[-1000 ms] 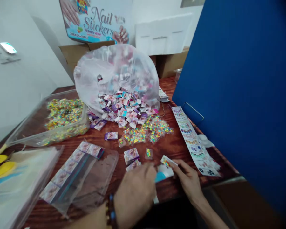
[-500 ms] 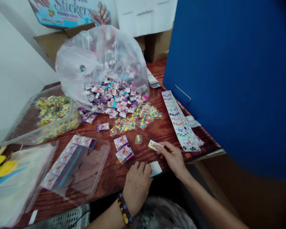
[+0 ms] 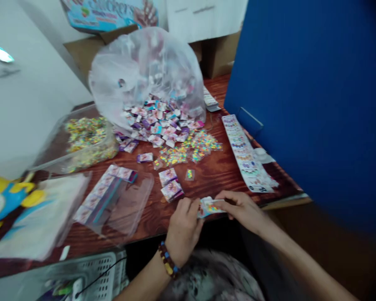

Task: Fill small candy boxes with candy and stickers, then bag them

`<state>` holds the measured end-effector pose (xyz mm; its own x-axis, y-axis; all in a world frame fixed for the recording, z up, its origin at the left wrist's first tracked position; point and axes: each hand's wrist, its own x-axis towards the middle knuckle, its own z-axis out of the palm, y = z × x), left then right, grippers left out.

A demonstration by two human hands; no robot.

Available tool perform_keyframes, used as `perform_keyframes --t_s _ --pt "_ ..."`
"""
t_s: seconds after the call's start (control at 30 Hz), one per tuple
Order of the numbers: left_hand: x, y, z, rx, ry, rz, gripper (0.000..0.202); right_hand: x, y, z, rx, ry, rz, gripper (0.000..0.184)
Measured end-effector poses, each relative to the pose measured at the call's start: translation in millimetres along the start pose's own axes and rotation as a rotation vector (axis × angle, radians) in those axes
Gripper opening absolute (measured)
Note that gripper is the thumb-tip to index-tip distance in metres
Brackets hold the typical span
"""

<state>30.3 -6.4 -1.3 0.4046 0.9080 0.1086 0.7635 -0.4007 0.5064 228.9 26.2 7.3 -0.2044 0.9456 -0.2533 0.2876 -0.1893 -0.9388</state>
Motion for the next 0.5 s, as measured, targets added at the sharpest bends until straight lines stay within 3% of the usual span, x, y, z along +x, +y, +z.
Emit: perform_keyframes --t_s 0.23,0.43,0.5 --pt "1.9 11.3 -11.5 0.21 -0.043 0.045 0.042 10.2 -9.2 11.5 -0.105 -0.11 0.025 0.026" --pt "-0.5 7.0 -7.4 0.147 0.017 0.005 0.039 6.9 -6.6 13.0 0.052 -0.215 0.146 0.047" --pt "-2.3 4.9 -4.6 0.108 0.021 0.017 0.038 6.6 -2.8 9.8 0.11 -0.236 0.165 0.046"
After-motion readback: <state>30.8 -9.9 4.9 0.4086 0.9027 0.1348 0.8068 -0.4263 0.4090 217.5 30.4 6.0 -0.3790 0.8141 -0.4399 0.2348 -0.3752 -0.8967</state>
